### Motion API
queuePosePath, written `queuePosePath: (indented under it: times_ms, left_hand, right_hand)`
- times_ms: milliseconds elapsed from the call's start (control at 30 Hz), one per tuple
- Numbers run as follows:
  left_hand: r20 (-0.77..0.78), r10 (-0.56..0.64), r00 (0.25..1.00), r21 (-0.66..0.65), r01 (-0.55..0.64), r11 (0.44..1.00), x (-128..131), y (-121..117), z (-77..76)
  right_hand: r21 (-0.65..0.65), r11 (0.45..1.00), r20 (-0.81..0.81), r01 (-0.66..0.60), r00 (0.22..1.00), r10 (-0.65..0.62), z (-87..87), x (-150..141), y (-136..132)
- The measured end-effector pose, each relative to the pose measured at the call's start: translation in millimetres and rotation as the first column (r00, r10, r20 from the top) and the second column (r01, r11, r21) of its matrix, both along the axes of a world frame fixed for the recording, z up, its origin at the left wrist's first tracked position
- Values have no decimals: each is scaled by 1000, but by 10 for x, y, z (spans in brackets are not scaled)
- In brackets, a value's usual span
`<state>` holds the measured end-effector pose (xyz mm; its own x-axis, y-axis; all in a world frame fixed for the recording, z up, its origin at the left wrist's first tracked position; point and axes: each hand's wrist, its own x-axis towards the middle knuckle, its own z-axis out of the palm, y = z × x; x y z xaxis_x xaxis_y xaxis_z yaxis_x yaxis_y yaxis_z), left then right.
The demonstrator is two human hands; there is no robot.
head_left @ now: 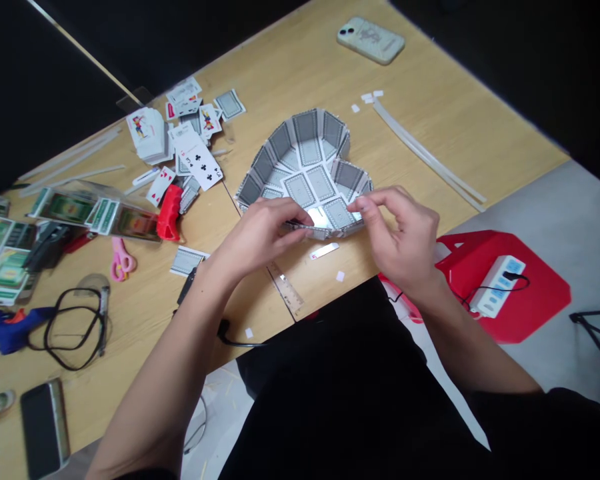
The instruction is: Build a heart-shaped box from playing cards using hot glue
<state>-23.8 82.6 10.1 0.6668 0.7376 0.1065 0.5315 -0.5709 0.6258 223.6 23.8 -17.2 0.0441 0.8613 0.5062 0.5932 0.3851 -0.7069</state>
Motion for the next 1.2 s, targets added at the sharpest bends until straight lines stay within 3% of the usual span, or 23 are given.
queuePosePath:
  times_ms: [133,267,400,533,667,800,933,1067,1200]
  left_hand:
    - [18,-9,1000,6,9,1000,-2,0,-6]
    - [-44,33,998,63,-30,998,-75,-22,45]
    - [-71,113,991,162,-100,982,-238,-124,206]
    - [-20,223,975,226,-213,950,-423,-375,359]
    - [26,293,956,225,-291,930,-558,-763,379]
    - [61,338,939,163,-344,925,-685,-1225,264]
    - [106,431,896,98,-441,892,-859,-1705,52]
    - [203,592,780,31,-610,792,-995,-2125,-220]
    - [395,749,532,-52,-801,597,-1018,-2403,-496]
  right_hand:
    - [22,992,39,-120,992,119,-45,-24,19]
    - [70,991,16,-114,993,113,-31,-41,28]
    - [163,982,-12,-93,995,96,15,-2,14]
    - [169,985,-20,-34,999,38,41,81,-21]
    - [174,985,-5,-13,1000,14,44,147,-47]
    - [190,981,19,-41,999,38,67,168,-69]
    - [208,976,7,-65,998,65,106,130,-80]
    - [84,985,98,-149,985,141,53,-4,-24]
    - [-38,979,249,-201,947,204,-59,-169,58]
